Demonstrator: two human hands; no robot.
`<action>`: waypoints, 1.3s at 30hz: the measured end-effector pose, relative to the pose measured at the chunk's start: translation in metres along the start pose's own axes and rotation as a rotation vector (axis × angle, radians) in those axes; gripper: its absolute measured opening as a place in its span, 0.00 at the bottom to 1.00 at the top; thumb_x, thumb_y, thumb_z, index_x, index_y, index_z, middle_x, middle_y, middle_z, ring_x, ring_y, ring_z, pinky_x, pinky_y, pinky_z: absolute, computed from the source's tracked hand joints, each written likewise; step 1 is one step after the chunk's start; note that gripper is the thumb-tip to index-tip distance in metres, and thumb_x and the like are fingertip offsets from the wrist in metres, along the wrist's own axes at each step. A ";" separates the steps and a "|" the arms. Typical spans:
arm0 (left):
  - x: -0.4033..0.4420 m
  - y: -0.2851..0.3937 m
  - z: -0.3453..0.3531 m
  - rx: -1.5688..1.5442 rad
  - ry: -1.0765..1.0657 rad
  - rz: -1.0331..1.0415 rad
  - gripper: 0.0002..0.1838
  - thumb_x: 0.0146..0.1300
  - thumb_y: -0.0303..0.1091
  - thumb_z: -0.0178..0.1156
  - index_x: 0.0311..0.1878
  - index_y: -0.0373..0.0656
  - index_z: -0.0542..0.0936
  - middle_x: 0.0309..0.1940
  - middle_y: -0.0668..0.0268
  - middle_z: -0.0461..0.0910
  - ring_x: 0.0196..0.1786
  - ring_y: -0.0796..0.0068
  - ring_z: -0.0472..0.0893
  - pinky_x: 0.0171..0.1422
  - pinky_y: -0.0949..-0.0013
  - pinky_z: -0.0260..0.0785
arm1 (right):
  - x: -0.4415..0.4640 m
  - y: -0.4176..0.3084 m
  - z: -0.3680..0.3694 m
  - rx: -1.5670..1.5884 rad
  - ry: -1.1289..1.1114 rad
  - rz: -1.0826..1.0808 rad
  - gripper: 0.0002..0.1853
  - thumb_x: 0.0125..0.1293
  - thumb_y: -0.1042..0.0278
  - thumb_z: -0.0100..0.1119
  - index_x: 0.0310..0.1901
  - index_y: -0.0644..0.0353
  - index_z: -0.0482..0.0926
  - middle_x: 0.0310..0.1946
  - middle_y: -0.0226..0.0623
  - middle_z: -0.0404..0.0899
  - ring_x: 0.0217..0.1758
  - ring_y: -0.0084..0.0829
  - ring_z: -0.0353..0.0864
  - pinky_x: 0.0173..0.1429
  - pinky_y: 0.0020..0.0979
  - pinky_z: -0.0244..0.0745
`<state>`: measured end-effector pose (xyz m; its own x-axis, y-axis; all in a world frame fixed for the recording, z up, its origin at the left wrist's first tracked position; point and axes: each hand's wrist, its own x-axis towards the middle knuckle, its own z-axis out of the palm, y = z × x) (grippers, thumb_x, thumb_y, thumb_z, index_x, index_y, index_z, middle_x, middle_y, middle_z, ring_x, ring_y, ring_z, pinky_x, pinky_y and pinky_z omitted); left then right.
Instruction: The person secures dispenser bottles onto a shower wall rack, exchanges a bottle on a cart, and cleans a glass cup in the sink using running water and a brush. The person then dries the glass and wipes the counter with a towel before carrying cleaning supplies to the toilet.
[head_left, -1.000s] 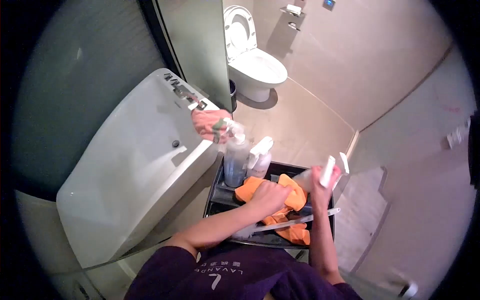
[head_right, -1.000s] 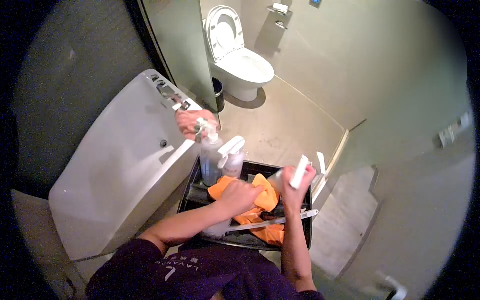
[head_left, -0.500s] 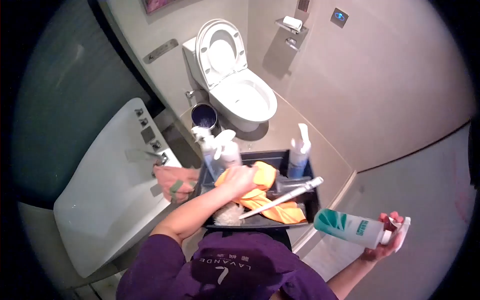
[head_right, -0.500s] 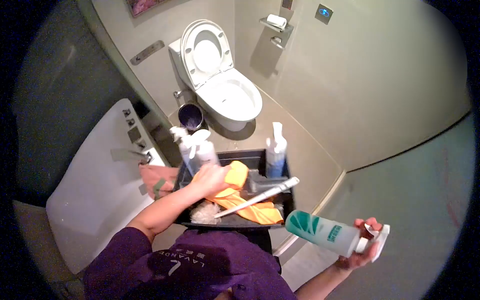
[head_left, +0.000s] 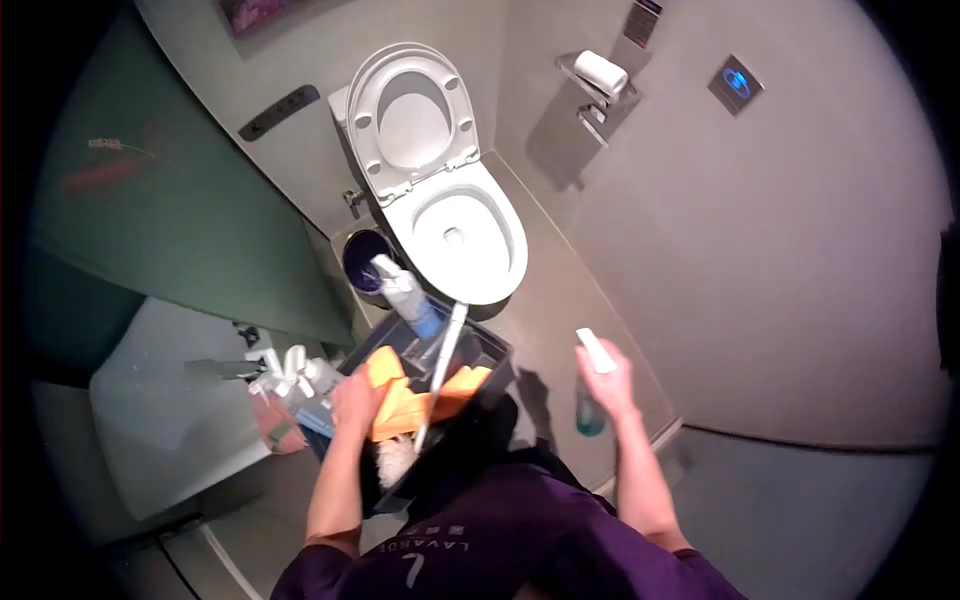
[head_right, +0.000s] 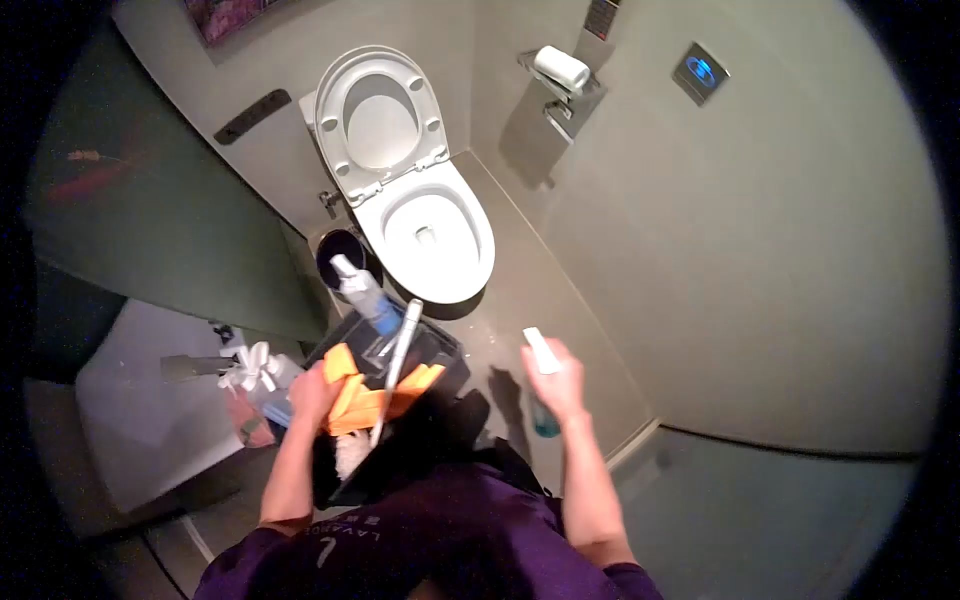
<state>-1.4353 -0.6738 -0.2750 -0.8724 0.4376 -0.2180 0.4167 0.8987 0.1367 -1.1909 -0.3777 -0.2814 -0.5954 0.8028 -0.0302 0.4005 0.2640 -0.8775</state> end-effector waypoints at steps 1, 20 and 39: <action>0.000 0.004 -0.004 -0.051 -0.020 -0.087 0.23 0.49 0.49 0.65 0.43 0.42 0.78 0.29 0.51 0.81 0.36 0.50 0.80 0.42 0.54 0.72 | 0.021 -0.003 0.012 -0.117 -0.025 -0.095 0.15 0.57 0.57 0.61 0.40 0.57 0.79 0.36 0.40 0.79 0.39 0.41 0.79 0.45 0.35 0.74; -0.006 0.050 -0.018 -0.067 -0.156 -0.522 0.20 0.45 0.46 0.68 0.38 0.46 0.77 0.27 0.53 0.81 0.33 0.50 0.80 0.38 0.53 0.73 | 0.256 -0.021 0.152 -0.411 -0.575 -0.131 0.21 0.58 0.42 0.55 0.41 0.51 0.79 0.30 0.40 0.81 0.39 0.45 0.80 0.43 0.40 0.73; -0.016 0.055 -0.015 -0.272 -0.300 -0.576 0.22 0.47 0.46 0.67 0.44 0.48 0.78 0.29 0.56 0.81 0.35 0.55 0.81 0.40 0.56 0.74 | 0.289 -0.068 0.181 -0.719 -0.747 -0.184 0.27 0.54 0.42 0.59 0.45 0.58 0.78 0.33 0.49 0.81 0.42 0.47 0.79 0.48 0.41 0.73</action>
<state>-1.4023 -0.6319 -0.2498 -0.8103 -0.0820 -0.5802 -0.2037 0.9678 0.1477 -1.5165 -0.2604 -0.3168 -0.8692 0.2491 -0.4271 0.4333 0.7999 -0.4153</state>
